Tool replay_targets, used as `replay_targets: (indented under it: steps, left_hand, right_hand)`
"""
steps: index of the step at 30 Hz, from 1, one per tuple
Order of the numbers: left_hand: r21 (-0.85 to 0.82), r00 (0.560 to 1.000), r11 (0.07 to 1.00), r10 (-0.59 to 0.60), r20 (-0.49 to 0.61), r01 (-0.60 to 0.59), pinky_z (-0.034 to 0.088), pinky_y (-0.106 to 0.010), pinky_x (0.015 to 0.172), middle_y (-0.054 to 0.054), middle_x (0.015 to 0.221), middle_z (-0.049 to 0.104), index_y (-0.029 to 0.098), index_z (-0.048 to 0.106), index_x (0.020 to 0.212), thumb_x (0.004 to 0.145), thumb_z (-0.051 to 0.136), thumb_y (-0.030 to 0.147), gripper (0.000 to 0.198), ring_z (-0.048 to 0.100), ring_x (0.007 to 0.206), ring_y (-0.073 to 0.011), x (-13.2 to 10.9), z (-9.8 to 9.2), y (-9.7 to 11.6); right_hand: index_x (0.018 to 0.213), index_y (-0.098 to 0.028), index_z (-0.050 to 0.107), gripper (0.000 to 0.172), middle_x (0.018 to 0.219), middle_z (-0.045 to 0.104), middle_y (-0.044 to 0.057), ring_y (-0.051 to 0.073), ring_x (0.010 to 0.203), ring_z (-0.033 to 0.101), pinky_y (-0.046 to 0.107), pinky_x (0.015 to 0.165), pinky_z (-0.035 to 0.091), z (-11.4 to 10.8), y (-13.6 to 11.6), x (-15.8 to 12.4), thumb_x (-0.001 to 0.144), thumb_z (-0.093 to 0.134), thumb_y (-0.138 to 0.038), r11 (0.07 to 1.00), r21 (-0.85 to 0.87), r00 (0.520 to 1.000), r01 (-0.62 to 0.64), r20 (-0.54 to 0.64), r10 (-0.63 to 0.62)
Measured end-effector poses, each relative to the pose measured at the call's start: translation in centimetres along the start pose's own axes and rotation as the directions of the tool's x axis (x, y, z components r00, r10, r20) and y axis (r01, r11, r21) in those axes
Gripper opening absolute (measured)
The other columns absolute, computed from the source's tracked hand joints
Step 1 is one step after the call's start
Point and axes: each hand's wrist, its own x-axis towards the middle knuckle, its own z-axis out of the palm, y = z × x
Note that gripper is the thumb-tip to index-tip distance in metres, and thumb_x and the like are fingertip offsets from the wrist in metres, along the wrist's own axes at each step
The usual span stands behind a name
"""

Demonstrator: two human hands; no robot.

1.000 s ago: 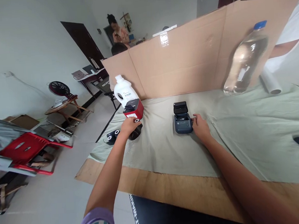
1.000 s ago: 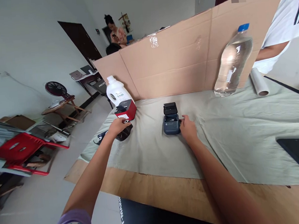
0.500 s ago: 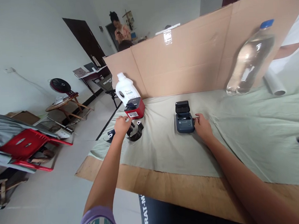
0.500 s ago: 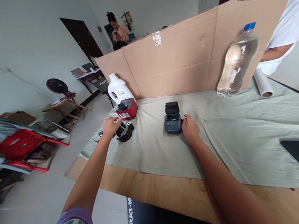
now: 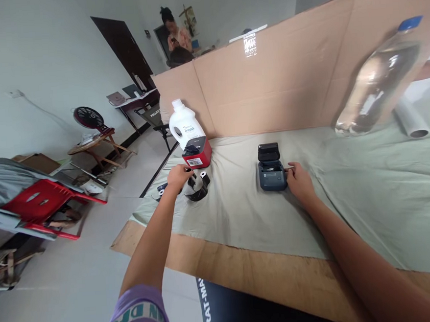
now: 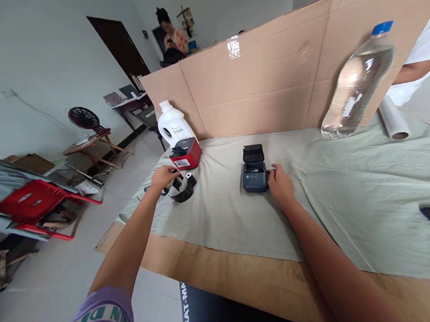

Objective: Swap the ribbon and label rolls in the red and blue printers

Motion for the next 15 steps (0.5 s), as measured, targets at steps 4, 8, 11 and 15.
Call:
replay_targets:
  steps: [4,8,11,15]
  left_hand:
    - [-0.679,0.996,0.734,-0.040,-0.085,-0.029,0.051,-0.030,0.072,-0.009,0.093,0.076,0.017,0.076,0.103,0.070,0.077,0.045,0.043,0.068,0.083,-0.0221,-2.1,-1.1,1.5]
    - [-0.985,0.993,0.172,0.105,0.044,0.025,0.052,-0.027,0.069,-0.007,0.093,0.075,0.018,0.073,0.107,0.063,0.084,0.047,0.054,0.066,0.076,-0.0162,-5.4,1.1,7.0]
    - [-0.994,0.985,0.100,0.168,0.050,0.034,0.051,-0.024,0.065,-0.005,0.093,0.073,0.020,0.073,0.109,0.063,0.085,0.046,0.054,0.065,0.073,-0.0134,-7.2,4.3,12.2]
    - [-0.913,0.941,0.259,0.213,-0.264,-0.314,0.052,-0.027,0.069,-0.004,0.091,0.071,0.020,0.068,0.118,0.074,0.079,0.047,0.052,0.065,0.076,-0.0144,-7.8,7.8,17.6]
  right_hand:
    - [0.125,-0.016,0.058,0.042,0.111,0.074,0.016,0.029,0.092,0.067,0.044,0.087,0.048,0.3,0.2,-0.1,0.089,0.041,-0.028,0.998,0.049,0.998,0.037,-0.046,-0.035]
    - [0.109,-0.016,0.067,0.035,0.101,0.075,0.012,0.020,0.067,0.060,0.038,0.076,0.048,-1.0,-1.8,0.1,0.085,0.047,-0.033,0.989,0.118,0.986,0.089,-0.150,-0.071]
    - [0.093,-0.019,0.070,0.028,0.088,0.074,0.008,0.020,0.073,0.062,0.033,0.074,0.048,-3.6,-5.6,1.3,0.086,0.051,-0.038,0.953,0.197,0.973,0.229,-0.023,-0.230]
    - [0.087,-0.020,0.070,0.026,0.082,0.071,0.003,0.018,0.079,0.063,0.028,0.070,0.047,-6.3,-10.6,3.1,0.087,0.054,-0.040,0.926,0.248,0.917,0.286,0.208,-0.339]
